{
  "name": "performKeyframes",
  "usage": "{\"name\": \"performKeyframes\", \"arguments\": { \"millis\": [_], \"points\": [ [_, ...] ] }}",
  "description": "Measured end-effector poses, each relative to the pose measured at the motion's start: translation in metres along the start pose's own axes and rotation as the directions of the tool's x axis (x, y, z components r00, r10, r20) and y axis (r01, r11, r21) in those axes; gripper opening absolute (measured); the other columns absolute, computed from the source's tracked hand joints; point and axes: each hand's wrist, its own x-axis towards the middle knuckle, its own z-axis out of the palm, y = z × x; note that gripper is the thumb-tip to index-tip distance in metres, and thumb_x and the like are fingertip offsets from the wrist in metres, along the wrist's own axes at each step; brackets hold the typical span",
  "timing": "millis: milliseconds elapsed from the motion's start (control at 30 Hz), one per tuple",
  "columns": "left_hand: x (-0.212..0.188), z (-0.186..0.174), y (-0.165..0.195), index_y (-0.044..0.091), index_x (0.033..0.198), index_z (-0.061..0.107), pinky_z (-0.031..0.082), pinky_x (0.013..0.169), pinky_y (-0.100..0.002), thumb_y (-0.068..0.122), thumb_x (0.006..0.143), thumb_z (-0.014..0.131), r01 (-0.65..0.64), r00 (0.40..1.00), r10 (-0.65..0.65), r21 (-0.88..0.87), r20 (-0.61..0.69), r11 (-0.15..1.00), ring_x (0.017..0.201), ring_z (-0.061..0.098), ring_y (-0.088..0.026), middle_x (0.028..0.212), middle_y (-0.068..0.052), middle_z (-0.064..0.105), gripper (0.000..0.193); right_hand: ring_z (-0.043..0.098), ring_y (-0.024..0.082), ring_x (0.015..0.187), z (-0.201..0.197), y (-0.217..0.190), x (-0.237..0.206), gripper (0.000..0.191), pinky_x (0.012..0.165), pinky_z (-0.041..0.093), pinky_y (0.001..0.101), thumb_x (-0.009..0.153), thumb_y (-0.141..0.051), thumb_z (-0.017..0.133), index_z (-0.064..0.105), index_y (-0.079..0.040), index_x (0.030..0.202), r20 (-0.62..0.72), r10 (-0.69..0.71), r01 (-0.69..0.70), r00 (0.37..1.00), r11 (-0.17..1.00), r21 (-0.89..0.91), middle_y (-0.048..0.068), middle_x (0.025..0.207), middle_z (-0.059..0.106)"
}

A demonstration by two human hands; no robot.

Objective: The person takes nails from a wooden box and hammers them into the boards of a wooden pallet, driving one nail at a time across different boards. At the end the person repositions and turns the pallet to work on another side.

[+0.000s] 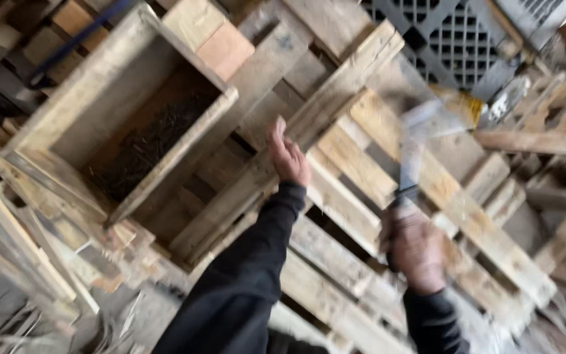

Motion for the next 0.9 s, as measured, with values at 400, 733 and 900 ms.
{"name": "performKeyframes", "arguments": {
  "millis": [400,733,900],
  "points": [
    [0.019,0.003,0.010,-0.002,0.149,0.049,0.038,0.074,-0.028,0.014,0.113,0.034,0.412,0.793,-0.600,-0.821,0.109,0.396,0.102,0.048,-0.022,0.157,-0.015,0.050,0.042,0.052,0.013,0.049,0.028,0.092,0.019,0.042,0.042,0.048,0.0306,0.101,-0.047,0.042,0.064,-0.010,0.103,0.250,-0.032,0.083,0.968,0.977,-0.196,0.002,0.063,0.057],
    [0.035,-0.015,0.019,0.005,0.145,0.058,0.049,0.085,-0.028,0.001,0.104,0.059,0.189,0.978,-0.130,-0.431,0.163,0.882,0.105,0.057,-0.015,0.129,-0.008,0.061,0.041,0.048,0.014,0.049,0.071,0.077,0.017,0.049,0.044,0.042,0.0308,0.104,-0.050,0.052,0.059,-0.002,0.093,0.196,0.054,-0.074,0.979,0.992,0.099,0.004,0.067,0.052],
    [0.086,-0.110,0.026,0.008,0.109,0.073,0.057,0.066,-0.027,-0.014,0.088,0.062,-0.071,0.996,0.077,-0.121,0.043,0.990,0.082,0.064,-0.013,0.109,-0.005,0.069,0.032,0.053,0.016,0.054,0.064,0.144,-0.030,0.047,0.048,0.044,0.0307,0.098,-0.044,0.063,0.062,0.003,0.104,-0.031,-0.040,0.046,0.999,0.978,0.203,0.007,0.068,0.057]
  ]
}}
